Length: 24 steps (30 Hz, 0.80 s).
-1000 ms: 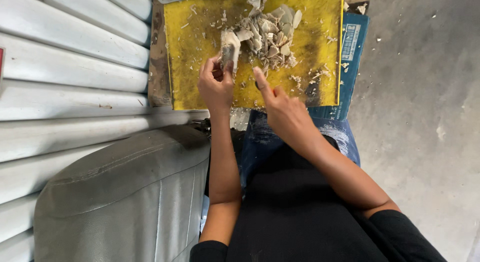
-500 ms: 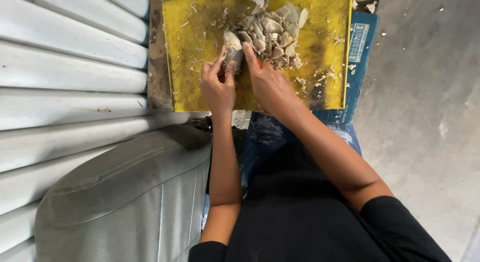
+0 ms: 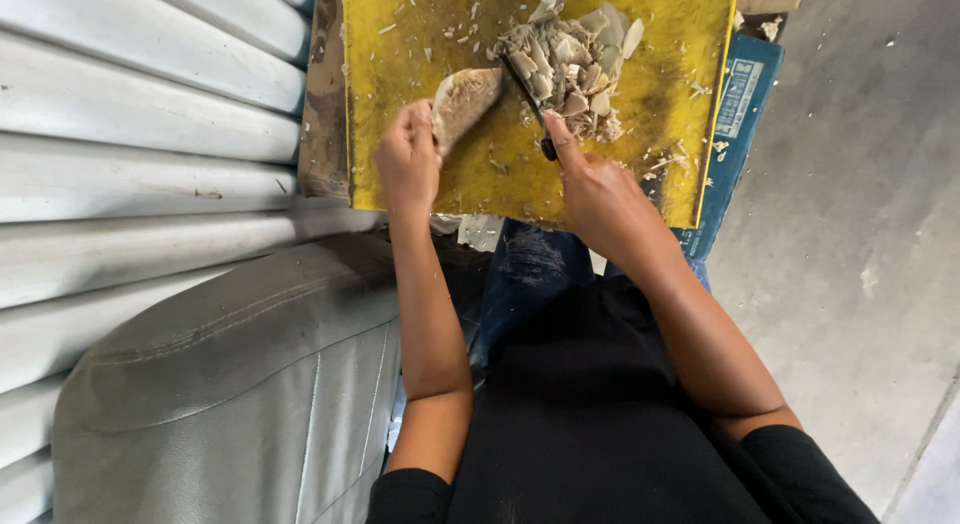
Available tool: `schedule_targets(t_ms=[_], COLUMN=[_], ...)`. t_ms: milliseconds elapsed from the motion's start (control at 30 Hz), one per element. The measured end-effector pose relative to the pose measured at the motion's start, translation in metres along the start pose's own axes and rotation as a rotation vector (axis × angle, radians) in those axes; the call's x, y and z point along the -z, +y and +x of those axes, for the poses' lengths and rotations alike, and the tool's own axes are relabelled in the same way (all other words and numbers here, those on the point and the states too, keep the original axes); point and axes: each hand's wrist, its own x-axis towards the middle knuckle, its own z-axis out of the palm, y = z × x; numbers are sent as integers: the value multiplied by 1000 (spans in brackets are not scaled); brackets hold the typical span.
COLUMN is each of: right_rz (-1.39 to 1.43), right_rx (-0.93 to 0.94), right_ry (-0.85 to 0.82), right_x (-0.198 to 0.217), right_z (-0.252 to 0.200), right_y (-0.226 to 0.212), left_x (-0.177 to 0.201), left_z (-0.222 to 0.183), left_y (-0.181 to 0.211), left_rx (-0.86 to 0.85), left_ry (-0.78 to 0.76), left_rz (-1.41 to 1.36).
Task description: The person peels a root vegetable by scraping it with a small knife and then minces it into small pieces using a large cleaver on a yellow cutting board.
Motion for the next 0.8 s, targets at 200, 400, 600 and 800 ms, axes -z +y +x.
schedule_targets(t_ms=[200,400,600,800], right_rz=[11,-36,-155,-244], right_rx=[-70,78,136,144], right_ry=[-54,97,100,55], right_x=[7,7,8,6], right_z=[-1,-11,-7,5], right_y=[-3,0,-13,-22], left_x=[2,-3,-24,-32], left_z=[-11,24,33,39], left_y=[25,23,22,24], left_rx=[-335,-294,-372,-210], left_ry=[255,129,261,169], left_rz=[339,204,-46,-179])
